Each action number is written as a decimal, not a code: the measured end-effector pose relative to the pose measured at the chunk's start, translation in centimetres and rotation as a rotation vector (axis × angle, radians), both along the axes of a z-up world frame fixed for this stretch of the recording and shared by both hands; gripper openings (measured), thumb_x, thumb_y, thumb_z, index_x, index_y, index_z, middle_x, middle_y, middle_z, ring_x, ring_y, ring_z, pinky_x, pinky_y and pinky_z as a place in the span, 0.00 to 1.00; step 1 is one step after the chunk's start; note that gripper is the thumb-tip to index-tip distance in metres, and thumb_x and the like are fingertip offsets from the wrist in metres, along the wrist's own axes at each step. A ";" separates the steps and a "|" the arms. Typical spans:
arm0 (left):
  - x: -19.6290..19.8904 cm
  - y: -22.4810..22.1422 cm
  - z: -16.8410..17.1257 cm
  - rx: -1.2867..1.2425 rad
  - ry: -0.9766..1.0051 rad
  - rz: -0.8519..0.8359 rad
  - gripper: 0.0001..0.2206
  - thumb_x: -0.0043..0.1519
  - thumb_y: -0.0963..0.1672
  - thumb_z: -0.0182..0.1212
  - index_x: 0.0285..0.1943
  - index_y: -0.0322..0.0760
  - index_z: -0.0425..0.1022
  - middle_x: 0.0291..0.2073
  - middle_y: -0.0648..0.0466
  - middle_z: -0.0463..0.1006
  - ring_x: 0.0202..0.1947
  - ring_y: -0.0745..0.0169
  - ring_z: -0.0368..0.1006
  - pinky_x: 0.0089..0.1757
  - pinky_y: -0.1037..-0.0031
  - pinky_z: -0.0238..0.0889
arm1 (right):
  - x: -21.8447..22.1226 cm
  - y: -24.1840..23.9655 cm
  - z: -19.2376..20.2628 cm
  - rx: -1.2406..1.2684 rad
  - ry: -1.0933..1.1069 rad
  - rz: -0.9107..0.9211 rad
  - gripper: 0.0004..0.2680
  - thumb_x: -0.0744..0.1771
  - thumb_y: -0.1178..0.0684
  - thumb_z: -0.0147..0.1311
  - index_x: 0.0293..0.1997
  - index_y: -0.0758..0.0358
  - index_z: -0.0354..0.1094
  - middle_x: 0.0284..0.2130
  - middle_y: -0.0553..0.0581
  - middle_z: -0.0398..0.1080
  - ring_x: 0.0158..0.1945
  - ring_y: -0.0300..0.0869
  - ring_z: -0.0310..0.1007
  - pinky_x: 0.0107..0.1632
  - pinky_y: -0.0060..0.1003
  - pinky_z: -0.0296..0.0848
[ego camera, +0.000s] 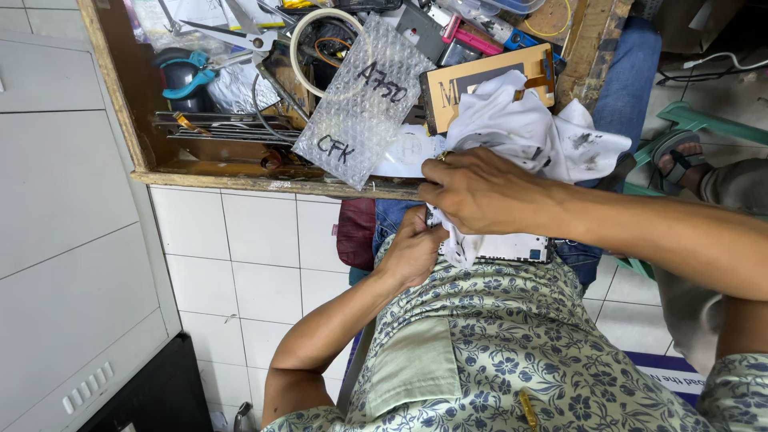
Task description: The person cleans a phone screen with a cloth, applies liquid from a bottle, and then uses a screwdriver on the device internal components while holding it over a cluttered repair bench.
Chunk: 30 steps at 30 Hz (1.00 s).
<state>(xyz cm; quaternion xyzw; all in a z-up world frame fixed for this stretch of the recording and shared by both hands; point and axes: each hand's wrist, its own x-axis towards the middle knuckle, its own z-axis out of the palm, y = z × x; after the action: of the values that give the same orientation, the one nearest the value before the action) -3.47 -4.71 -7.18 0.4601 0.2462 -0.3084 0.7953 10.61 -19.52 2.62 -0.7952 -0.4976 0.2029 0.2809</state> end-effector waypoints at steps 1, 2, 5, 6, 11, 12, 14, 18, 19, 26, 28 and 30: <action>0.0 0.1 0.0 -0.003 0.015 -0.007 0.08 0.59 0.33 0.56 0.44 0.31 0.74 0.26 0.57 0.70 0.18 0.77 0.58 0.19 0.81 0.49 | -0.1 0.0 0.3 -0.043 -0.025 -0.008 0.06 0.58 0.57 0.59 0.33 0.66 0.70 0.31 0.59 0.66 0.35 0.53 0.72 0.36 0.50 0.70; 0.1 0.0 0.1 -0.036 -0.012 0.001 0.09 0.59 0.33 0.55 0.45 0.31 0.75 0.29 0.58 0.73 0.24 0.77 0.62 0.25 0.81 0.54 | -0.1 -0.1 0.5 -0.089 -0.051 -0.017 0.06 0.58 0.57 0.59 0.33 0.67 0.70 0.31 0.59 0.66 0.36 0.53 0.73 0.36 0.50 0.71; 0.2 0.0 0.2 -0.055 -0.028 0.005 0.08 0.60 0.33 0.56 0.46 0.29 0.75 0.35 0.56 0.76 0.32 0.73 0.67 0.33 0.79 0.60 | 0.4 -0.3 1.0 -0.016 0.001 0.016 0.06 0.59 0.58 0.58 0.34 0.67 0.70 0.31 0.60 0.66 0.35 0.53 0.73 0.35 0.50 0.71; 0.2 0.0 0.2 -0.011 0.013 -0.021 0.07 0.61 0.33 0.57 0.45 0.27 0.75 0.33 0.54 0.75 0.28 0.70 0.64 0.29 0.76 0.55 | 0.2 -0.1 0.9 0.007 0.015 0.025 0.06 0.59 0.58 0.58 0.34 0.67 0.71 0.30 0.60 0.66 0.35 0.53 0.73 0.35 0.50 0.71; 0.6 -0.1 1.1 -0.005 -0.088 -0.023 0.06 0.63 0.34 0.57 0.45 0.29 0.76 0.35 0.58 0.78 0.33 0.77 0.69 0.34 0.81 0.62 | 0.3 -0.2 0.4 -0.066 -0.060 -0.024 0.06 0.58 0.57 0.58 0.32 0.67 0.70 0.30 0.60 0.67 0.33 0.54 0.73 0.36 0.51 0.71; 0.7 -0.1 1.4 0.004 -0.116 -0.031 0.05 0.65 0.35 0.56 0.46 0.29 0.77 0.35 0.58 0.77 0.32 0.78 0.68 0.33 0.81 0.61 | 0.4 -0.4 0.4 -0.086 -0.078 -0.052 0.06 0.58 0.58 0.58 0.32 0.67 0.70 0.30 0.60 0.67 0.33 0.54 0.73 0.35 0.51 0.72; 0.9 0.2 1.9 0.044 -0.062 -0.078 0.04 0.65 0.36 0.56 0.44 0.30 0.76 0.29 0.59 0.73 0.23 0.78 0.62 0.25 0.80 0.53 | 0.7 -0.8 0.5 -0.123 -0.115 -0.102 0.06 0.58 0.58 0.58 0.32 0.67 0.70 0.30 0.61 0.67 0.32 0.54 0.73 0.33 0.50 0.72; 1.4 0.3 2.3 0.026 0.061 -0.068 0.04 0.63 0.36 0.57 0.43 0.32 0.74 0.20 0.60 0.69 0.12 0.75 0.54 0.14 0.74 0.42 | -0.2 -0.8 0.3 0.114 0.029 -0.111 0.03 0.62 0.58 0.58 0.31 0.66 0.70 0.26 0.60 0.66 0.27 0.54 0.71 0.32 0.51 0.70; 1.5 0.0 2.5 -0.012 0.041 -0.022 0.04 0.63 0.35 0.57 0.44 0.32 0.74 0.22 0.60 0.70 0.13 0.75 0.54 0.16 0.72 0.43 | -0.6 -0.8 0.2 0.088 0.046 -0.143 0.03 0.63 0.58 0.58 0.31 0.66 0.70 0.26 0.60 0.66 0.27 0.55 0.71 0.32 0.52 0.69; 3.5 0.4 6.6 0.125 0.160 -0.161 0.04 0.65 0.42 0.60 0.43 0.35 0.75 0.13 0.62 0.62 0.06 0.76 0.46 0.11 0.75 0.36 | -1.1 -3.6 0.3 -0.097 0.086 -0.242 0.03 0.59 0.58 0.56 0.25 0.65 0.68 0.23 0.60 0.66 0.26 0.57 0.70 0.31 0.54 0.67; 3.0 0.5 5.6 0.115 0.159 -0.147 0.05 0.64 0.42 0.60 0.44 0.34 0.74 0.12 0.61 0.62 0.06 0.74 0.47 0.11 0.73 0.36 | -1.3 -2.6 -0.3 0.031 0.096 -0.253 0.03 0.61 0.60 0.55 0.26 0.66 0.66 0.23 0.61 0.66 0.25 0.56 0.69 0.30 0.53 0.67; 1.9 0.3 3.7 0.083 0.106 -0.101 0.05 0.64 0.40 0.60 0.46 0.32 0.73 0.17 0.60 0.67 0.09 0.74 0.50 0.13 0.72 0.39 | -1.5 -1.5 -0.9 0.117 0.099 -0.258 0.03 0.62 0.60 0.55 0.28 0.67 0.66 0.24 0.62 0.66 0.25 0.56 0.68 0.30 0.53 0.67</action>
<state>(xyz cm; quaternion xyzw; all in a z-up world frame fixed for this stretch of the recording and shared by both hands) -1.52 -4.37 -3.52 0.4874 0.2770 -0.3619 0.7448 9.10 -21.04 1.75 -0.8237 -0.3879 0.1748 0.3748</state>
